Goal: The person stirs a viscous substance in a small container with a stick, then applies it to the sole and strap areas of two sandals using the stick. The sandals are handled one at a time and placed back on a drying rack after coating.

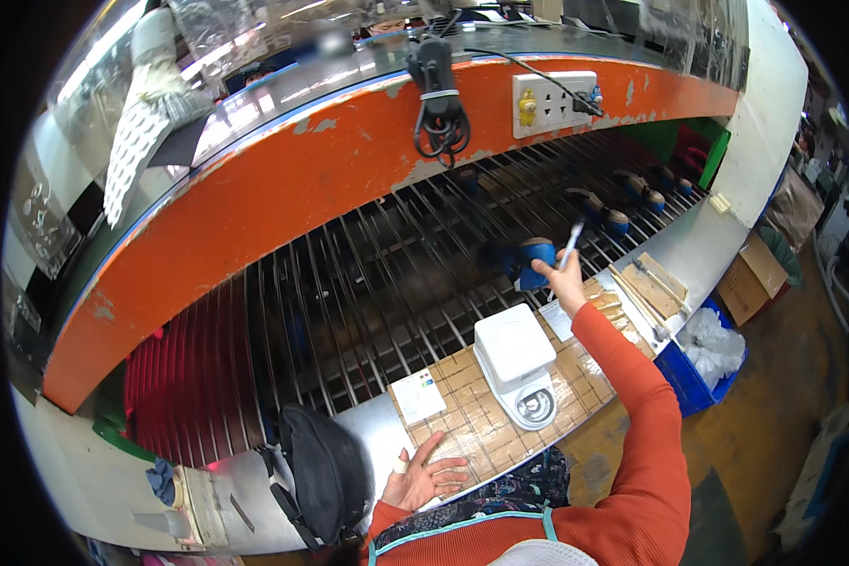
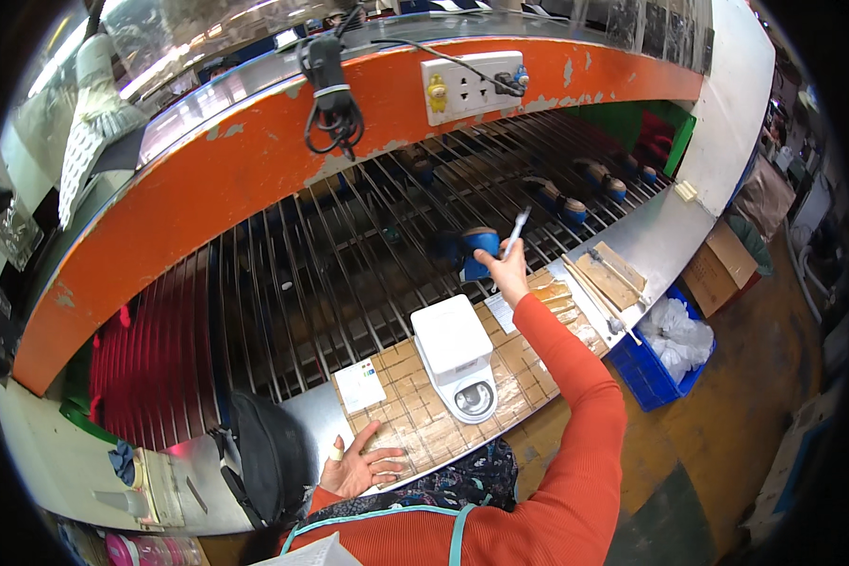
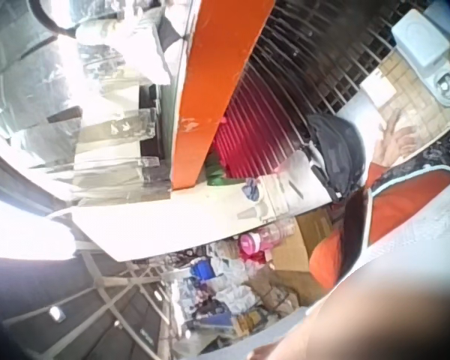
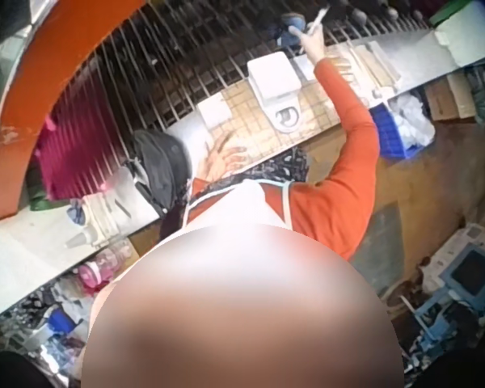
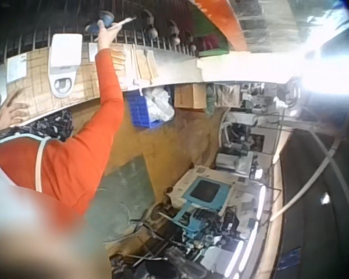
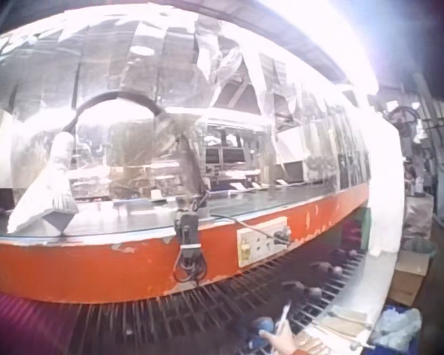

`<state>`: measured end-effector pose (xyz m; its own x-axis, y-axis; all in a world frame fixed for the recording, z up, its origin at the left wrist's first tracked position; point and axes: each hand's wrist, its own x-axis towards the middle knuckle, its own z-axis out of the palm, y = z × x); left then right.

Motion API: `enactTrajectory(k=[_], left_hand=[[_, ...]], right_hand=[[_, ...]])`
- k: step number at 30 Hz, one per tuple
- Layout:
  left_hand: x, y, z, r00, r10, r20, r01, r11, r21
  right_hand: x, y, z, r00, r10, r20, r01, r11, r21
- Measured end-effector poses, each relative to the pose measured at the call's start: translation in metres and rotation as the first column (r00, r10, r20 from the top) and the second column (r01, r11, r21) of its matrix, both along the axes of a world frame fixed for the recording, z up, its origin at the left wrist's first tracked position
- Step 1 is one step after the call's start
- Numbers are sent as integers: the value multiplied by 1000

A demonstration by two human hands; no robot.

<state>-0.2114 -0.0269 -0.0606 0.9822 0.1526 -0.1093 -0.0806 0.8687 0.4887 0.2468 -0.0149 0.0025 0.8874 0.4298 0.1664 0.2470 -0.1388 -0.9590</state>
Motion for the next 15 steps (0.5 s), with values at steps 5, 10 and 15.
enactTrajectory(k=[5, 10, 15], left_hand=[[0, 1, -1, 1000, -19, 24, 22, 994, -103], [-1, 0, -2, 996, 12, 84, 14, 951, -310], [-4, -1, -2, 997, 61, 56, -18, 825, -565]], right_hand=[[12, 18, -24, 989, 142, 36, -126, 952, -277], [57, 24, -12, 922, 382, -59, -324, 680, -657], [154, 25, 7, 946, 121, 302, 144, 676, -723]])
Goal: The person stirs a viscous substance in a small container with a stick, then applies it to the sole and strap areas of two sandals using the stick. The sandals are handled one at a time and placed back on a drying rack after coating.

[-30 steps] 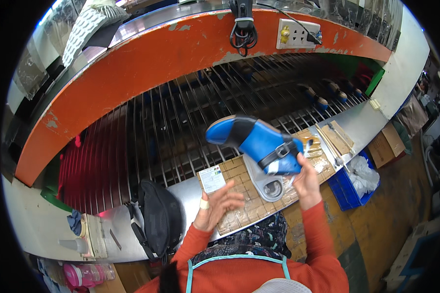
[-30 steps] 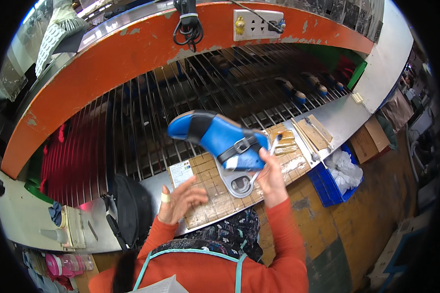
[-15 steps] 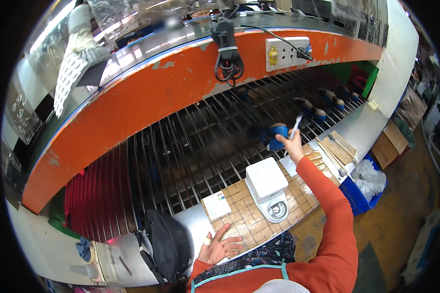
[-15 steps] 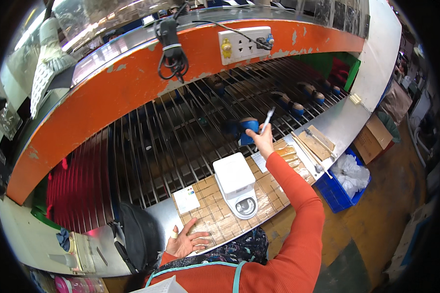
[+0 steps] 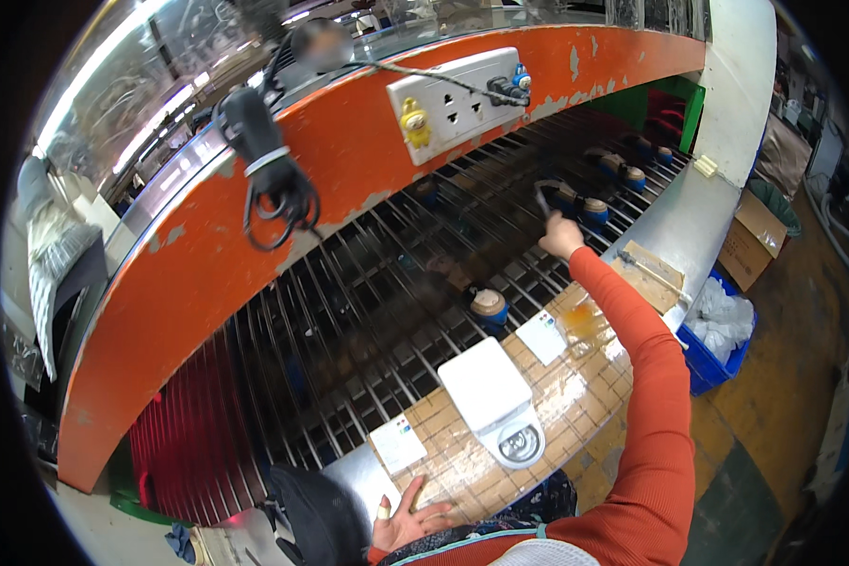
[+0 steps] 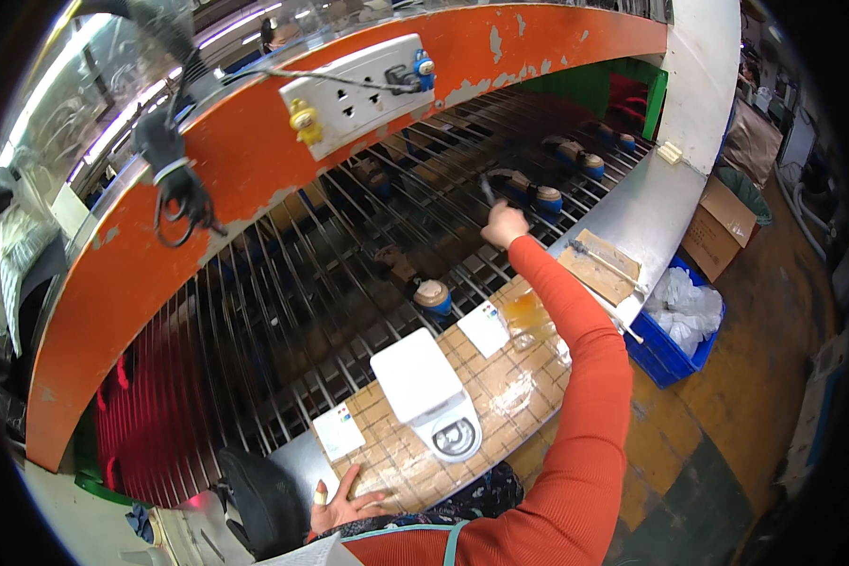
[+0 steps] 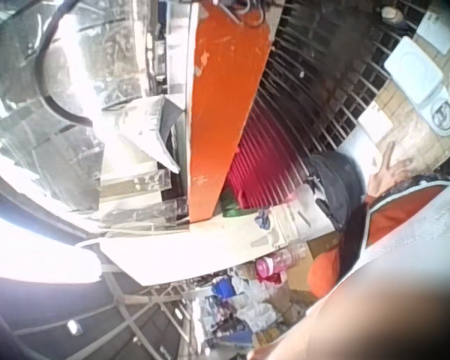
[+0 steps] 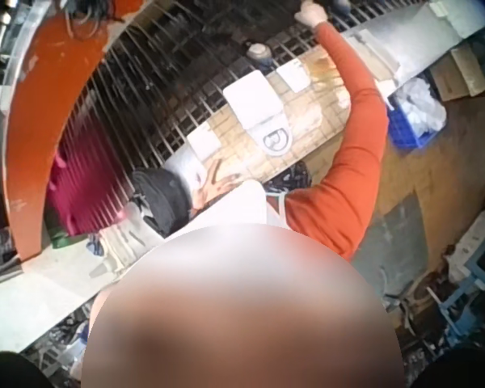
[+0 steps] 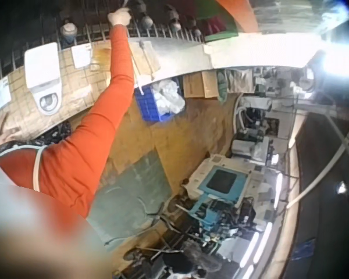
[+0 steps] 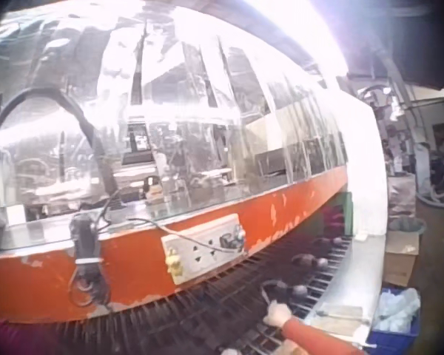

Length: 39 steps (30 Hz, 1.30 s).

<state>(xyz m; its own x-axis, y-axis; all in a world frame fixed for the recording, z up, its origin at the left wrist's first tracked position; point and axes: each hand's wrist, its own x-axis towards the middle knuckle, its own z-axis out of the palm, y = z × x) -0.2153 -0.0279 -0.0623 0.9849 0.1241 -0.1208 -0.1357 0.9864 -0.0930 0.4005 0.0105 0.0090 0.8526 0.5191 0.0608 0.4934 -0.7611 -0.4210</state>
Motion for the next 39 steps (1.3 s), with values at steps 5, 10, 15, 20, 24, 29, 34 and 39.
enactTrajectory(k=[5, 10, 15, 20, 24, 29, 34, 39], left_hand=[[-6, 6, -3, 971, 103, -214, -138, 978, -154], [-1, 14, -7, 970, 83, -228, -121, 980, -156], [6, 14, -6, 979, 67, -193, -96, 985, -145], [7, 12, -5, 997, 20, -73, -28, 994, -102], [5, 8, -5, 995, -28, 96, 26, 999, 22], [1, 3, -6, 1000, -13, 12, 10, 988, 152], [4, 0, 6, 998, -68, -13, 64, 833, 549], [49, -24, 45, 973, -214, 86, 100, 728, 678]], right_hand=[[103, -29, -12, 937, -266, 227, 290, 954, -76], [176, -43, -44, 973, -211, -91, 223, 963, 154], [185, -33, -74, 983, -185, -2, 180, 952, 248], [146, -27, -46, 955, -138, 263, 147, 989, -15], [90, -42, 2, 913, -26, 407, 22, 1000, 15], [-2, -85, 69, 936, -156, 317, 44, 942, 334], [-115, -167, 112, 977, -89, 195, -52, 786, 616], [-253, -226, 111, 924, 380, 40, -182, 344, 921]])
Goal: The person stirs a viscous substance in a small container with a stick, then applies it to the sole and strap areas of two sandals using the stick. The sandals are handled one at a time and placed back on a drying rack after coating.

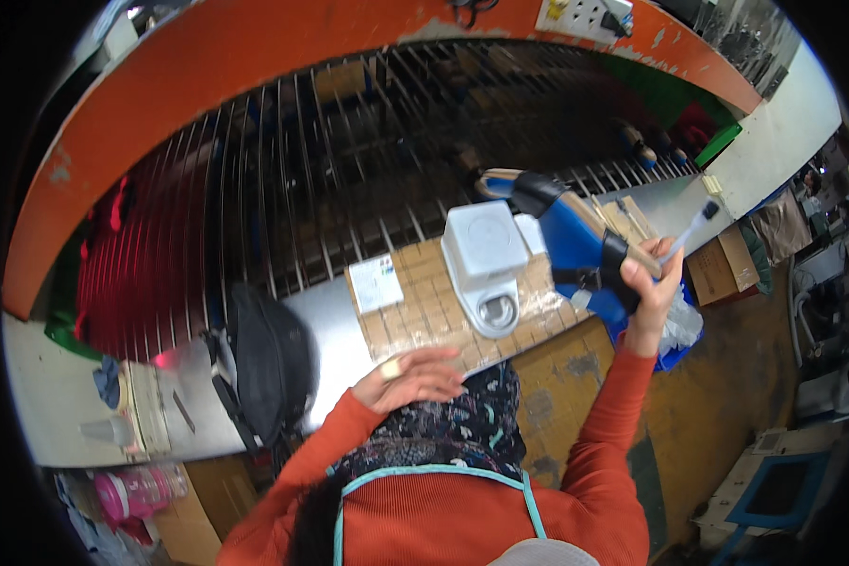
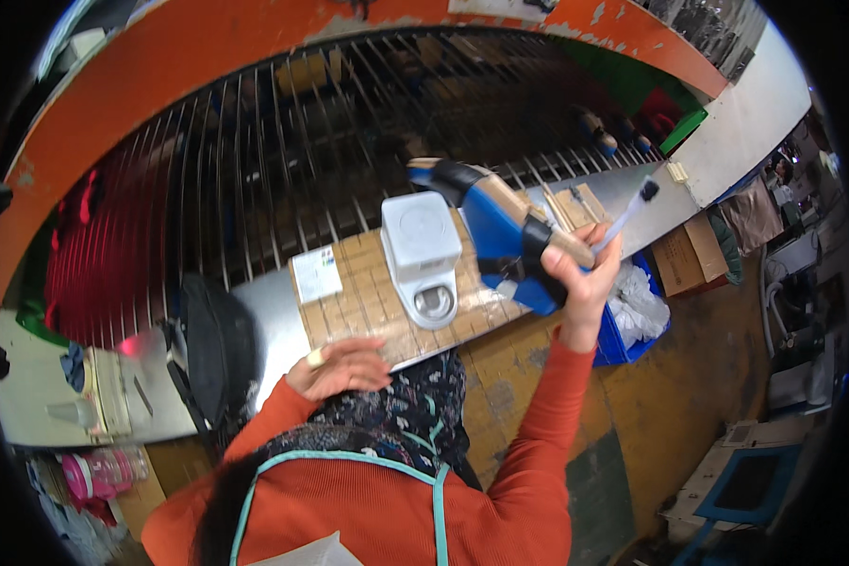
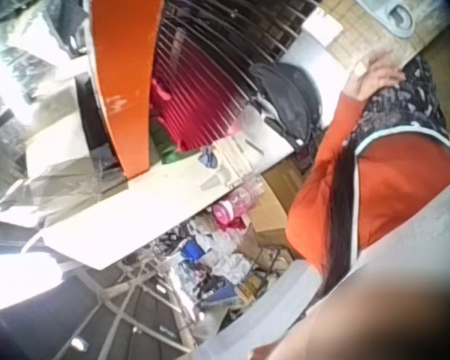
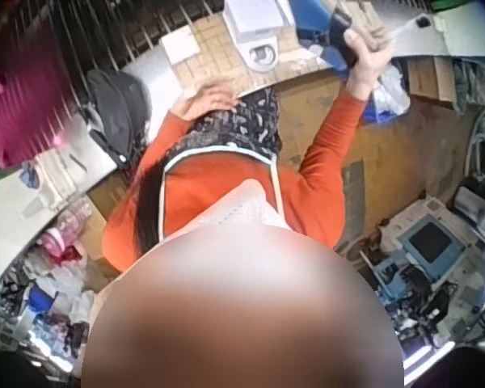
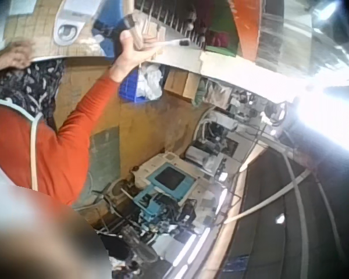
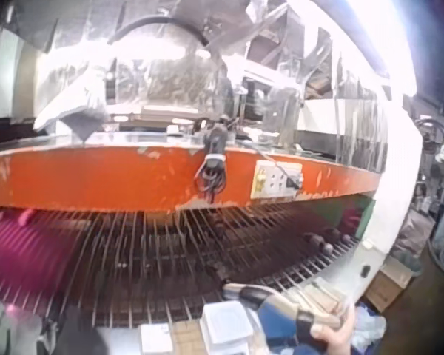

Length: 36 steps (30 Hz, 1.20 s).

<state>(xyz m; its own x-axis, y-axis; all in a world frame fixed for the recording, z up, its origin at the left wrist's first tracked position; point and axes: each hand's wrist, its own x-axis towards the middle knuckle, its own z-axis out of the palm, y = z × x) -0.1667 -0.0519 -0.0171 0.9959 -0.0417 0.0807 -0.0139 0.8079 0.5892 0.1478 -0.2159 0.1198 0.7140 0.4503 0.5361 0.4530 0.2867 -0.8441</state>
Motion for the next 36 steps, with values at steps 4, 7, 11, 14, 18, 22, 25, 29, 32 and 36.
enactTrajectory(k=[4, 7, 11, 14, 18, 22, 25, 29, 32, 36], left_hand=[[22, -32, 25, 999, 35, -3, -35, 999, 15], [8, -51, 17, 991, 128, -44, -133, 981, -144], [-28, -62, -17, 972, 140, -189, -196, 927, -319], [-46, -59, -29, 934, 184, -307, -290, 892, -346], [-40, -32, -1, 874, 484, -54, -487, 870, -75], [-25, -3, 51, 614, 757, 223, -789, 600, 134], [-22, 7, 77, 462, 835, 300, -884, 406, 230], [-15, 19, 87, 262, 892, 369, -922, 119, 368], [-10, 31, 89, 257, 858, 445, -944, 123, 307], [-5, 33, 91, 260, 850, 458, -939, 113, 324]], right_hand=[[-101, -15, -26, 964, 198, -179, -187, 979, 74], [-146, -22, -55, 895, 395, -207, -398, 917, 29], [-143, -33, -86, 896, 411, -166, -434, 889, -146], [-115, -42, -97, 993, 109, 36, -62, 773, -631], [-93, -29, -113, 816, 24, 577, 411, 678, -609], [-75, -4, -121, 626, 16, 780, 536, 717, -445], [-66, 13, -126, 524, 20, 851, 567, 738, -367], [-61, 22, -127, 465, 74, 882, 554, 753, -355], [-59, 22, -121, 400, 130, 907, 566, 743, -356], [-55, 18, -108, 423, 243, 873, 556, 691, -462]])
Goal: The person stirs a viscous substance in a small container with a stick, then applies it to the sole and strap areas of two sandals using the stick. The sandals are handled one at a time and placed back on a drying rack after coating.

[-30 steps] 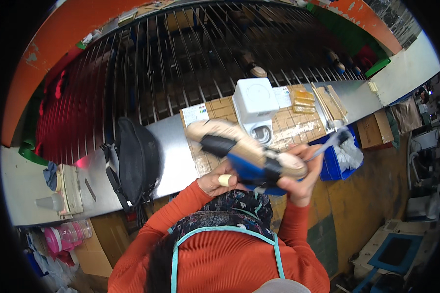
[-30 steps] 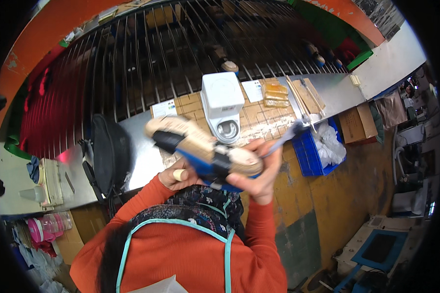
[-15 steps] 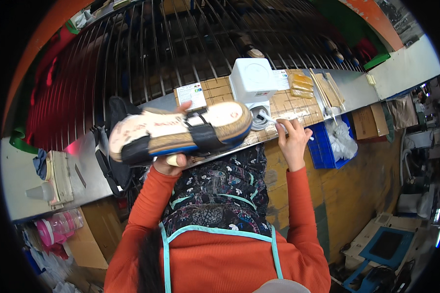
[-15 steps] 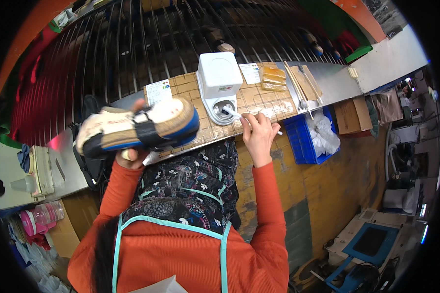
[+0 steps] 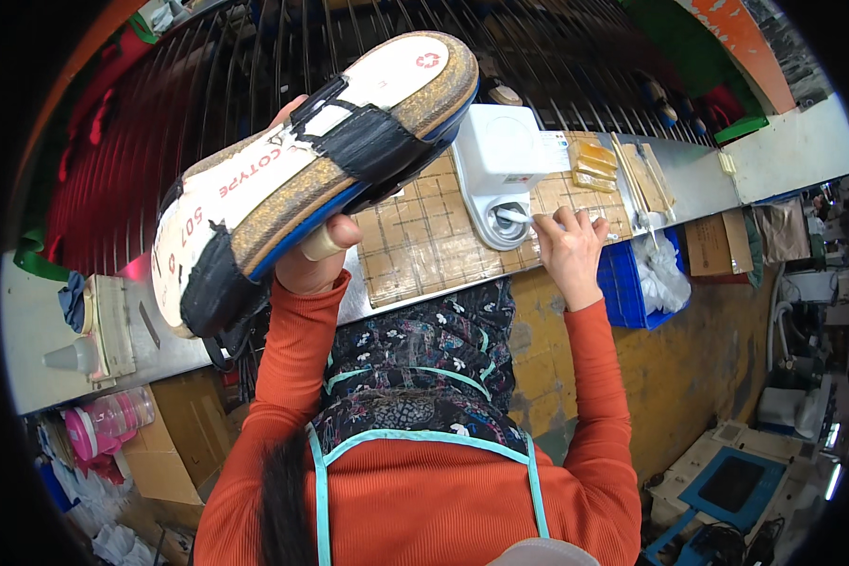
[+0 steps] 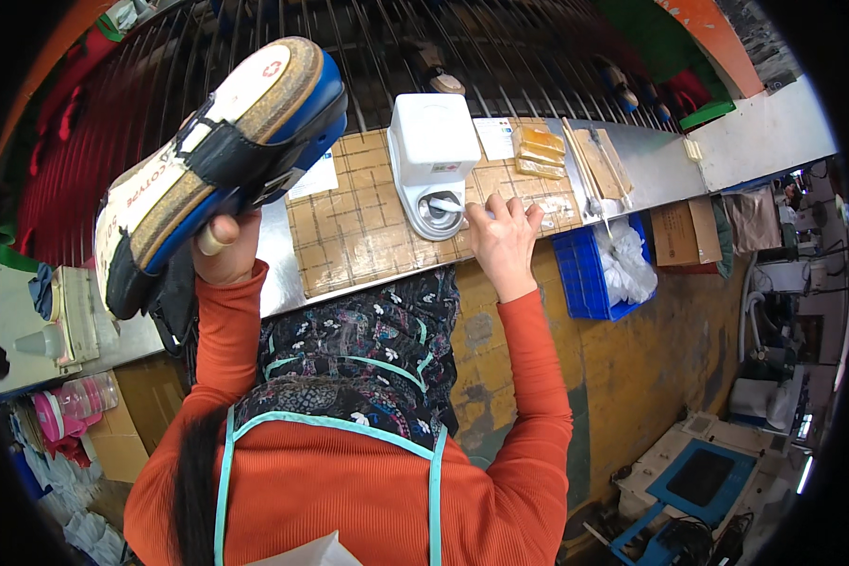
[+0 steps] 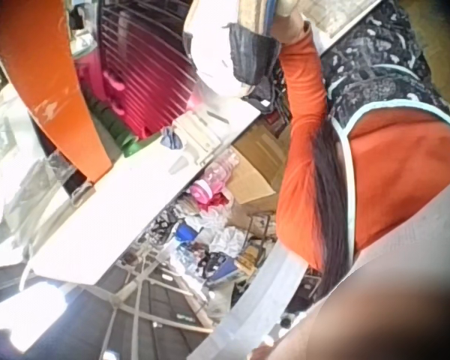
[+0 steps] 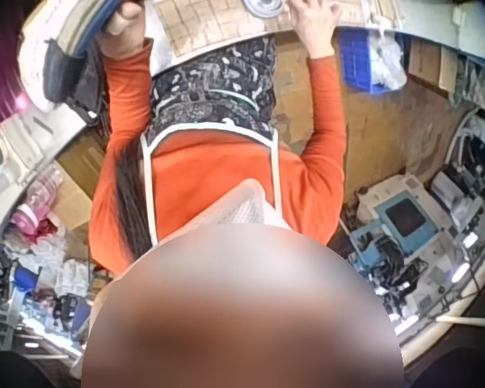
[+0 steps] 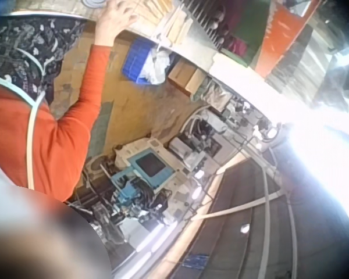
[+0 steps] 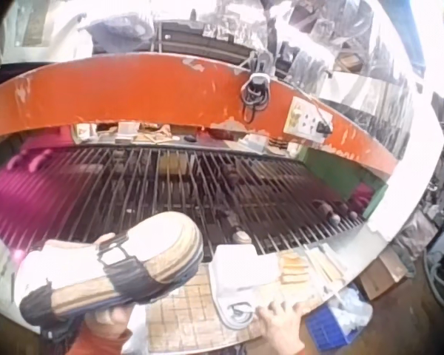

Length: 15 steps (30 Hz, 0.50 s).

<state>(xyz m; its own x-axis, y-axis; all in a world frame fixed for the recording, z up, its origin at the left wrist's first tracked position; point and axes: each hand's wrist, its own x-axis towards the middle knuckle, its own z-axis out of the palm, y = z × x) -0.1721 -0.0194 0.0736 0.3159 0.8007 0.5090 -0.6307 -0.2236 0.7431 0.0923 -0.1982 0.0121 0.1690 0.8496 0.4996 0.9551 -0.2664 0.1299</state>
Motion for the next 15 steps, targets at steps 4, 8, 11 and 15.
enactTrajectory(k=[4, 8, 11, 15], left_hand=[[14, -3, -2, 979, 201, 19, -202, 973, 111], [9, -2, -9, 996, 83, -37, -81, 995, 66], [1, 5, -21, 996, -5, -92, 8, 999, 39], [-8, 11, -51, 971, -239, -25, 239, 971, 28]], right_hand=[[8, -3, 9, 973, -17, -231, -2, 997, -80], [17, -8, 4, 856, -87, -510, 36, 993, -109], [20, -12, -8, 569, -107, -816, 66, 994, -85], [20, -23, -21, 118, -79, -990, 101, 993, -67]])
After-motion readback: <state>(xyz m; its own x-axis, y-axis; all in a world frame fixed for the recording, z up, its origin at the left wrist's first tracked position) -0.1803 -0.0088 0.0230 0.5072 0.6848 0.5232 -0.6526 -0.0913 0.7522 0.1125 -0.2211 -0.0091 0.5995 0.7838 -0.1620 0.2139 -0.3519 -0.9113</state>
